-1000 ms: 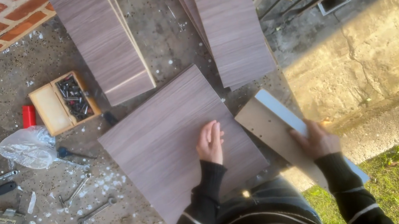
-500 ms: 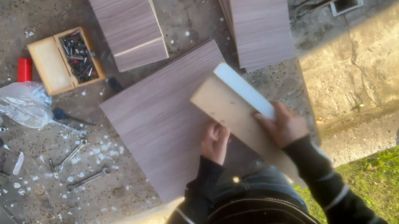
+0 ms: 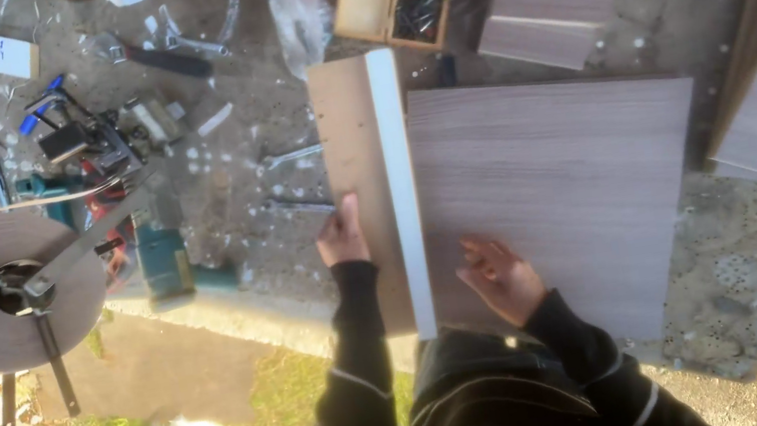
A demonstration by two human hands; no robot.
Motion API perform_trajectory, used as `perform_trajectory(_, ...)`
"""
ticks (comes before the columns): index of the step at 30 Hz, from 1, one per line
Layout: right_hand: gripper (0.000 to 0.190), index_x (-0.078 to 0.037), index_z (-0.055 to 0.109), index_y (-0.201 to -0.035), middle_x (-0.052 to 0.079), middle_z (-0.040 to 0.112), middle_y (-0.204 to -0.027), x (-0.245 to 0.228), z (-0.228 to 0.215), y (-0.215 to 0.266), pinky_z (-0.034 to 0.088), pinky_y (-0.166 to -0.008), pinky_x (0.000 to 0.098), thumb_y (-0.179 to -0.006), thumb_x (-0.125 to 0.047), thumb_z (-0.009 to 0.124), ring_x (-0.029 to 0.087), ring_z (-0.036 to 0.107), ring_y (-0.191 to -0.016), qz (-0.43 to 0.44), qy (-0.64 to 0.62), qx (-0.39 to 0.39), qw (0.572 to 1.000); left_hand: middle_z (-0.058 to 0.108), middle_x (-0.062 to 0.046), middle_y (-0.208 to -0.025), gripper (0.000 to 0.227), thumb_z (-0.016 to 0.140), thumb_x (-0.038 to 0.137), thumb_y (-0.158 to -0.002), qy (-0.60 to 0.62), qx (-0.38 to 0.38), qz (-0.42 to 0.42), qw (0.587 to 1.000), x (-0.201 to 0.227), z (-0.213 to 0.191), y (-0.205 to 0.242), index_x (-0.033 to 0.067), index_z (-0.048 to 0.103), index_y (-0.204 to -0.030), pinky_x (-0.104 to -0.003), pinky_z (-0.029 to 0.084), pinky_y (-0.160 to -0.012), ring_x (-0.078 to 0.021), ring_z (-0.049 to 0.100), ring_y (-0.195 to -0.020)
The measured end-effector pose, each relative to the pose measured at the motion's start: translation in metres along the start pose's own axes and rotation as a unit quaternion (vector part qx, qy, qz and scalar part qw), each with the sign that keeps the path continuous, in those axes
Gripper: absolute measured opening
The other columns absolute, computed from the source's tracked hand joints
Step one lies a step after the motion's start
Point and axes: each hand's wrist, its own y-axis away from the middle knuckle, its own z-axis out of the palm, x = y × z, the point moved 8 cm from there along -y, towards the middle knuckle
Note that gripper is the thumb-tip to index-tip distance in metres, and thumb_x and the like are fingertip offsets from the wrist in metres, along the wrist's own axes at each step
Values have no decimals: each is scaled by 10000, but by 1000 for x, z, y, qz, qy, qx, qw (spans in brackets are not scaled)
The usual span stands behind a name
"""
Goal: Organizing and preparing wood panels for a project, including using a drill.
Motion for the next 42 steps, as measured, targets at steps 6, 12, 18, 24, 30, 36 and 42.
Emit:
perform_trajectory(6,427,-47,642,-1288,135,730,-1063,13,3,-9,632,-740,354,-919,-252,705,233,760,-862,42,44,18,998,675,-151,-638,579,678,614,-891,-102,105,-24,989,-77,-71,-58,49,771,-804,-415,478,-602,-233,589,-548)
perform_trajectory(12,372,-55,656,-1263,124,725,-1078,23,-66,0,624,-758,344,-958,-261,705,220,751,-892,96,43,159,982,761,-140,-846,522,803,526,-864,5,71,-37,997,-37,-49,-74,16,779,-972,-374,569,-687,-236,687,-709)
perform_trajectory(18,335,-52,690,-1250,113,696,-1078,36,-169,34,613,-753,307,-934,-150,741,189,724,-910,63,19,368,927,688,-212,-1250,499,836,325,-897,-197,159,118,960,25,-31,-53,-17,682,-1227,-487,518,-901,-364,620,-1087)
perform_trajectory(24,482,-11,551,-1384,95,708,-1157,138,-258,104,609,-856,300,-953,-163,701,167,710,-1007,183,-199,566,779,544,-278,-1486,484,782,245,-1020,-133,7,306,943,160,75,62,12,609,-1406,-524,474,-1129,-418,545,-1355)
perform_trajectory(30,811,116,339,-1562,361,430,-1524,151,-334,112,428,-1132,487,-972,-163,820,437,464,-1392,127,139,607,772,604,-181,-1421,410,711,175,-1001,115,-250,381,883,221,247,203,47,591,-1371,-374,594,-996,-317,624,-1303)
perform_trajectory(36,1159,72,226,-1563,333,410,-1535,169,-374,87,431,-1123,448,-696,-252,924,412,470,-1397,129,110,404,899,502,-246,-1496,752,722,154,-940,103,-388,298,866,201,382,295,32,333,-1571,-397,557,-1007,-362,590,-1313)
perform_trajectory(42,1157,33,183,-1599,320,531,-1444,187,-393,89,541,-1022,456,-733,-255,894,414,606,-1279,143,172,290,930,463,-276,-1496,838,745,137,-869,-51,-355,285,889,179,398,326,-12,274,-1545,-435,518,-978,-428,547,-1281)
